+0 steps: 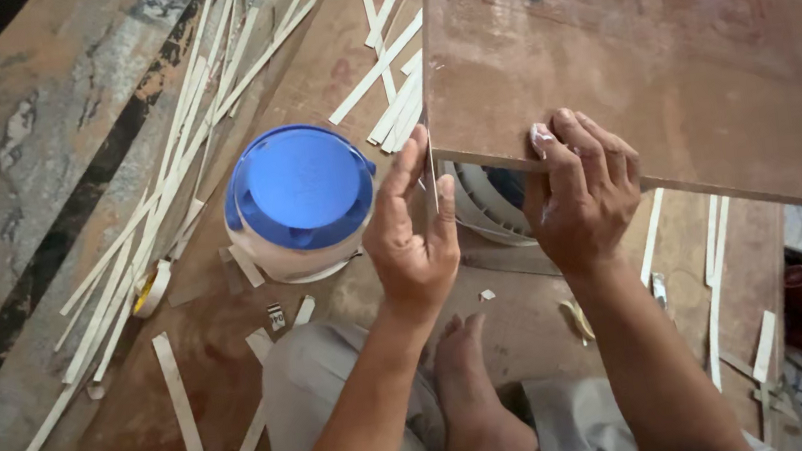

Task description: The person applies adhesive and thin wooden strips to the edges of a plywood board and trims the excess material with a hand tool while sitting on the floor.

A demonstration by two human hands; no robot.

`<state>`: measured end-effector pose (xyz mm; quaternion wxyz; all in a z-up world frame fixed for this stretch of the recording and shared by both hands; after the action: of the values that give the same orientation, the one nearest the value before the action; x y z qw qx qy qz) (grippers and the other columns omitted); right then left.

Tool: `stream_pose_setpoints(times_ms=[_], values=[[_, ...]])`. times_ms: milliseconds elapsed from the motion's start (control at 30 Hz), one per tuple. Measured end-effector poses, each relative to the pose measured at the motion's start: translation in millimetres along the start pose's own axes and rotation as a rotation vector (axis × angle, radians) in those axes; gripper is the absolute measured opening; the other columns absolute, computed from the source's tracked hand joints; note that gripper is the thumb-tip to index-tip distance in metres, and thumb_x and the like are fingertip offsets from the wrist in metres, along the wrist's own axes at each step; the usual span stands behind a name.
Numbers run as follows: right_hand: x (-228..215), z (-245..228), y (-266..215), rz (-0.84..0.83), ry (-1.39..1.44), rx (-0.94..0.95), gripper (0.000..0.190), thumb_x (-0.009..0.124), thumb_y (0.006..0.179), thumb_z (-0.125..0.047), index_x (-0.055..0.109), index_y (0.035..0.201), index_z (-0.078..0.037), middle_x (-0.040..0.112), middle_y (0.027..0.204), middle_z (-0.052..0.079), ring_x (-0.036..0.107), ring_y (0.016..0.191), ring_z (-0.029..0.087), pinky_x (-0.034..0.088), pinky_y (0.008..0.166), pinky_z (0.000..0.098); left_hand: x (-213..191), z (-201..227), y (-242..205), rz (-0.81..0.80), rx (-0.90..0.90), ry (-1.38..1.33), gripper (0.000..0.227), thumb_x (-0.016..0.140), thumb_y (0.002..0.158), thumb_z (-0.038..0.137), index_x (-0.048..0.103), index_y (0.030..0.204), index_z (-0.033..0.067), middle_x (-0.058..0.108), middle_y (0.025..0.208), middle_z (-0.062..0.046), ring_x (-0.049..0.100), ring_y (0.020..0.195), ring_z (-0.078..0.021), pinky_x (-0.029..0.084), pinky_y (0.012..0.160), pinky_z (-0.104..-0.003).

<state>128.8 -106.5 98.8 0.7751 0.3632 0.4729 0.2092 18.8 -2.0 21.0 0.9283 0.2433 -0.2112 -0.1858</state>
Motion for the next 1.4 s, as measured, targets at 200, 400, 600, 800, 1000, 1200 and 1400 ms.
stream_pose_setpoints(times_ms=[200,400,600,800,1000,1200,1400], values=[[3.1,0.1,3.4,0.047,0.014,-0.071,0.019,0.08,0.104,-0.005,0.067,0.117,-0.005,0.072,0.12,0.014,0.07,0.114,0.032,0.052,0.1,0.0421,-0.3,1.3,-0.1,0.032,0.016,-0.004,0.053,0.073,0.099,0.003,0.044,0.143,-0.0049,0.061,0.145,-0.023,0.065,0.135,-0.0283,0.053,0.114,-0.035],[2.5,4.7,-2.8,0.034,0.018,-0.065,0.019,0.08,0.102,-0.005,0.067,0.116,-0.004,0.072,0.118,0.014,0.07,0.112,0.032,0.053,0.098,0.0425,3.9,0.9,-4.0,0.056,0.008,0.011,0.053,0.075,0.097,0.004,0.047,0.141,-0.004,0.063,0.142,-0.023,0.066,0.132,-0.027,0.056,0.114,-0.034],[-10.4,17.4,-9.8,0.009,0.048,-0.016,0.02,0.08,0.1,-0.005,0.067,0.115,-0.006,0.071,0.122,0.014,0.069,0.116,0.032,0.053,0.101,0.0425,12.6,12.2,-22.0,0.024,-0.07,0.023,0.056,0.075,0.095,0.004,0.046,0.142,-0.0055,0.066,0.14,-0.023,0.068,0.129,-0.027,0.055,0.112,-0.035],[-32.0,28.3,-13.4,-0.141,0.239,0.023,0.046,0.085,0.089,-0.029,0.064,0.121,-0.003,0.065,0.131,0.018,0.062,0.125,0.037,0.049,0.105,0.0462,19.5,19.8,-37.7,-0.028,-0.053,-0.052,0.065,0.07,0.097,0.002,0.032,0.149,-0.0054,0.058,0.148,-0.026,0.059,0.139,-0.0285,0.047,0.12,-0.037],[-38.1,35.6,-8.1,-0.131,0.3,0.084,0.054,0.086,0.086,-0.043,0.068,0.12,-0.004,0.066,0.13,0.017,0.061,0.124,0.037,0.049,0.104,0.0456,18.2,7.5,-37.4,-0.032,-0.106,-0.066,0.068,0.071,0.096,0.004,0.031,0.149,-0.0059,0.06,0.145,-0.025,0.062,0.132,-0.0266,0.05,0.113,-0.036],[-32.2,40.4,-7.4,-0.139,0.299,0.14,0.039,0.086,0.091,-0.035,0.07,0.113,-0.007,0.069,0.128,0.012,0.065,0.119,0.033,0.053,0.099,0.0428,-18.1,3.2,-47.7,-0.027,0.121,0.406,0.031,0.071,0.102,0.007,0.058,0.13,0.0018,0.07,0.126,-0.015,0.07,0.118,-0.0292,0.054,0.113,-0.038],[-30.8,43.3,-14.6,-0.074,0.402,0.188,0.048,0.084,0.095,-0.04,0.062,0.116,-0.003,0.068,0.128,0.015,0.066,0.119,0.034,0.054,0.099,0.0421,-22.1,-13.0,-69.6,-0.364,-0.057,0.575,0.053,0.081,0.08,0.024,0.062,0.12,-0.0038,0.053,0.127,-0.026,0.059,0.116,-0.0411,0.052,0.095,-0.045]])
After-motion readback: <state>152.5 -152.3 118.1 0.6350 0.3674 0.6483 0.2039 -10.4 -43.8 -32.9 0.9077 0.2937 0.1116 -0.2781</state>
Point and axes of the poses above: each hand's wrist, its own y-axis towards the middle knuckle, its own x-axis out of the palm, z = x × y, the point moved 6 cm from there along y, towards the middle knuckle
